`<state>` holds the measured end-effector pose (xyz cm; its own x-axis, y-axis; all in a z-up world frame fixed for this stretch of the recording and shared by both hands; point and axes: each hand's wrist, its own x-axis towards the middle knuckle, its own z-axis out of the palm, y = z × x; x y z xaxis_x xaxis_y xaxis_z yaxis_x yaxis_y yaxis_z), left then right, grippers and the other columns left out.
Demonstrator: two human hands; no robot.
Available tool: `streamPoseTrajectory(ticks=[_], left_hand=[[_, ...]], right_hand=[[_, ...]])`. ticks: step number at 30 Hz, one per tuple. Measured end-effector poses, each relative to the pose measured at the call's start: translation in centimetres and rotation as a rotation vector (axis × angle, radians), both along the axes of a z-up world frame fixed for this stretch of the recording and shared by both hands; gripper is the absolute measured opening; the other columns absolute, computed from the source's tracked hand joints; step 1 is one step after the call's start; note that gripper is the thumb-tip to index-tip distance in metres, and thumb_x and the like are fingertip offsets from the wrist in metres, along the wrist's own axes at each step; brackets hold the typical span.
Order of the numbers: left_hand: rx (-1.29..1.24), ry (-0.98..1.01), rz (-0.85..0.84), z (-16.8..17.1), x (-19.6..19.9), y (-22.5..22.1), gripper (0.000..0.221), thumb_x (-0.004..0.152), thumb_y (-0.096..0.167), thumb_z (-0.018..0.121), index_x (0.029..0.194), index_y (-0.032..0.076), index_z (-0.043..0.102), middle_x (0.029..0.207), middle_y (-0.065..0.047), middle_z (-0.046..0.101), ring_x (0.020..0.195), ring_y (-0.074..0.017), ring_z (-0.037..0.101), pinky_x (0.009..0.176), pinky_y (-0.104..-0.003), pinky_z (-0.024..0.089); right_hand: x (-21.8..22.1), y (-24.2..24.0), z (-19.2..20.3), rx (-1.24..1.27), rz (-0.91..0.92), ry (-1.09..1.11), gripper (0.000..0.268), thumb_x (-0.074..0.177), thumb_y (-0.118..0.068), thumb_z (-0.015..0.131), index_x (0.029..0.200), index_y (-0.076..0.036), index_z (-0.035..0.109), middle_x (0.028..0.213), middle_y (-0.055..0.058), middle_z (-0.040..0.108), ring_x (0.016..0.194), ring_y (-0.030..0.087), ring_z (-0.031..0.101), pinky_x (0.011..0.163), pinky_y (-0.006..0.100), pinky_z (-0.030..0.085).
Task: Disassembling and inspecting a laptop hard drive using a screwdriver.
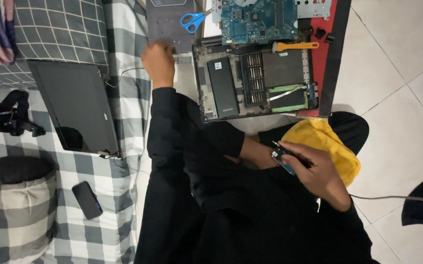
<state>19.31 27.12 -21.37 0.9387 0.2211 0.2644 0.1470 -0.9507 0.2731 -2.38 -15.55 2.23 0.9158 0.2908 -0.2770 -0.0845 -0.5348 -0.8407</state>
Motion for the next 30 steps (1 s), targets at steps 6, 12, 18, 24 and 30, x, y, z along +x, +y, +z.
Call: streamPoseTrajectory(ticks=[6,12,18,24,30], left_hand=[[0.0,-0.003,0.036,0.8,0.0,-0.9,0.015,0.081,0.009,0.072,0.069,0.019,0.074,0.074,-0.006,0.07,0.071,-0.037,0.065,0.055,-0.05,0.049],[-0.01,0.082,0.067,0.7,0.5,0.3,0.022,0.077,0.011,0.069,0.066,0.028,0.076,0.068,-0.007,0.071,0.069,-0.0406,0.066,0.055,-0.05,0.047],[-0.099,-0.044,-0.062,1.3,1.5,1.0,0.013,0.082,0.011,0.076,0.087,0.021,0.084,0.087,-0.01,0.073,0.078,-0.0374,0.066,0.06,-0.049,0.051],[-0.045,-0.06,-0.14,1.9,2.1,0.5,0.012,0.076,0.01,0.08,0.08,0.021,0.083,0.085,-0.007,0.071,0.076,-0.0344,0.067,0.059,-0.045,0.051],[-0.055,-0.009,-0.143,1.4,2.4,0.3,0.015,0.077,0.011,0.081,0.08,0.025,0.083,0.088,-0.007,0.069,0.079,-0.0371,0.067,0.065,-0.05,0.051]], right_hand=[[-0.1,-0.3,-0.4,0.081,0.034,-0.033,0.037,0.091,-0.01,0.069,0.128,-0.007,0.07,0.126,0.01,0.075,0.112,0.018,0.075,0.1,0.029,0.058],[-0.2,-0.9,-0.9,0.099,0.071,-0.099,0.039,0.091,-0.011,0.07,0.129,-0.007,0.068,0.124,0.011,0.076,0.106,0.018,0.076,0.095,0.027,0.06],[-0.2,-1.2,-0.5,0.041,0.051,-0.047,0.038,0.091,-0.015,0.068,0.128,-0.009,0.069,0.122,0.009,0.077,0.107,0.018,0.076,0.095,0.029,0.06],[-0.4,-0.8,-0.6,0.124,0.059,-0.106,0.038,0.09,-0.01,0.07,0.128,-0.006,0.069,0.126,0.01,0.075,0.113,0.019,0.075,0.102,0.03,0.057],[-0.6,-1.1,-1.0,0.102,0.052,-0.097,0.037,0.091,-0.012,0.07,0.128,-0.008,0.07,0.126,0.008,0.076,0.112,0.018,0.075,0.101,0.029,0.057]])
